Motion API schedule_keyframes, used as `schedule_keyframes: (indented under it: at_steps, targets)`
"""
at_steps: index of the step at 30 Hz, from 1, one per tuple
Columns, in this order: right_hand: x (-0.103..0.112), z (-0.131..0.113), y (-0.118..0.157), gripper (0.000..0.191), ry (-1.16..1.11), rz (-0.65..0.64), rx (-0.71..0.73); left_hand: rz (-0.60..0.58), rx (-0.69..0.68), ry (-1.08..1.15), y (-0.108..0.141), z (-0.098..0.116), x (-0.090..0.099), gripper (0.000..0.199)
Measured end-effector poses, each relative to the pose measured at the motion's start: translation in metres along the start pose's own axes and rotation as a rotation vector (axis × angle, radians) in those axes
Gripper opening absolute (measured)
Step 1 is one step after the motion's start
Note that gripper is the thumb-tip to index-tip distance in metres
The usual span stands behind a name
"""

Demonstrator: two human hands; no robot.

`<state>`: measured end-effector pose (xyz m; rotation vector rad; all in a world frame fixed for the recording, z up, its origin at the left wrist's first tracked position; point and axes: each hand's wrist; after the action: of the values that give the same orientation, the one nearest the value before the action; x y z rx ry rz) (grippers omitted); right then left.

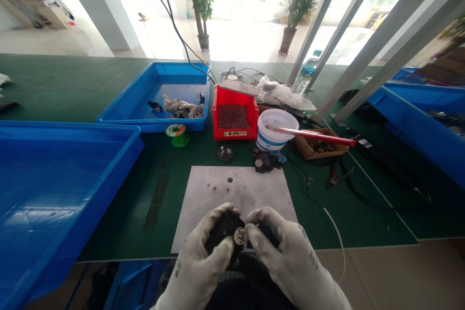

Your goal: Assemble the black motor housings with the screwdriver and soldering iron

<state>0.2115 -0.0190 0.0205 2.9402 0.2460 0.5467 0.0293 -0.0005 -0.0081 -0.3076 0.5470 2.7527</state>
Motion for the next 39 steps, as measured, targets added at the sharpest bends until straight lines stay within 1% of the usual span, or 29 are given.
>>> schedule_keyframes:
  at_steps: [7,10,12,21,23,24,26,27,28,29,30,31,32,33,34,36,38,39]
  targets:
    - [-0.001,0.002,0.001,0.011,-0.006,0.014,0.028,-0.019,-0.003,0.03,0.0,0.0,0.0,0.056]
    - [-0.001,0.001,0.001,0.012,-0.001,0.012,0.023,-0.002,0.001,0.025,0.0,0.001,-0.001,0.055]
    - [-0.001,0.001,0.001,0.012,0.003,0.01,0.016,0.012,0.0,0.015,0.0,0.001,-0.001,0.055]
    - [-0.001,0.004,0.002,0.013,-0.038,-0.02,-0.042,0.003,0.026,-0.034,-0.001,0.005,-0.001,0.056]
    - [0.001,0.005,0.001,0.019,-0.155,0.009,-0.058,-0.001,0.031,-0.044,-0.001,0.008,-0.003,0.056]
    - [0.003,0.006,0.001,0.025,-0.26,0.043,-0.087,0.007,0.031,-0.049,-0.001,0.01,-0.004,0.055]
    - [0.01,0.007,0.001,0.042,-0.537,0.101,-0.198,0.041,0.027,-0.057,-0.002,0.014,-0.006,0.052]
    - [0.015,0.008,0.002,0.053,-0.662,0.082,-0.269,0.057,0.023,-0.057,-0.002,0.016,-0.007,0.051]
    - [0.019,0.009,0.002,0.062,-0.745,0.023,-0.322,0.064,0.025,-0.054,-0.002,0.018,-0.008,0.05]
    - [0.023,0.01,0.004,0.068,-0.768,-0.049,-0.339,0.062,0.032,-0.052,-0.002,0.019,-0.008,0.051]
    - [0.025,0.011,0.005,0.07,-0.734,-0.123,-0.325,0.058,0.041,-0.05,-0.002,0.02,-0.008,0.051]
    - [0.027,0.011,0.006,0.067,-0.661,-0.175,-0.29,0.055,0.051,-0.049,-0.002,0.02,-0.008,0.052]
    - [0.026,0.011,0.008,0.061,-0.572,-0.183,-0.244,0.049,0.062,-0.049,-0.001,0.021,-0.008,0.053]
    - [0.025,0.011,0.01,0.052,-0.482,-0.15,-0.195,0.041,0.073,-0.054,-0.001,0.021,-0.008,0.054]
    - [0.023,0.01,0.011,0.043,-0.39,-0.078,-0.146,0.03,0.08,-0.063,-0.001,0.021,-0.008,0.055]
    - [0.018,0.007,0.012,0.026,-0.146,0.118,-0.004,0.002,0.072,-0.091,-0.001,0.022,-0.007,0.054]
    - [0.014,0.004,0.01,0.013,0.179,0.299,0.204,-0.043,0.047,-0.146,-0.001,0.021,-0.005,0.053]
    - [0.013,0.002,0.009,0.011,0.329,0.347,0.304,-0.064,0.032,-0.185,-0.002,0.021,-0.004,0.053]
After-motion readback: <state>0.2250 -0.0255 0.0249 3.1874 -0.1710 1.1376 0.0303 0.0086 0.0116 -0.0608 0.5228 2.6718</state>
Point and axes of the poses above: each hand's wrist, its own y-axis away from the middle knuckle, its own x-axis out of the back of the hand, z = x × y, and after that the axes turned 8 degrees about -z, right-handed
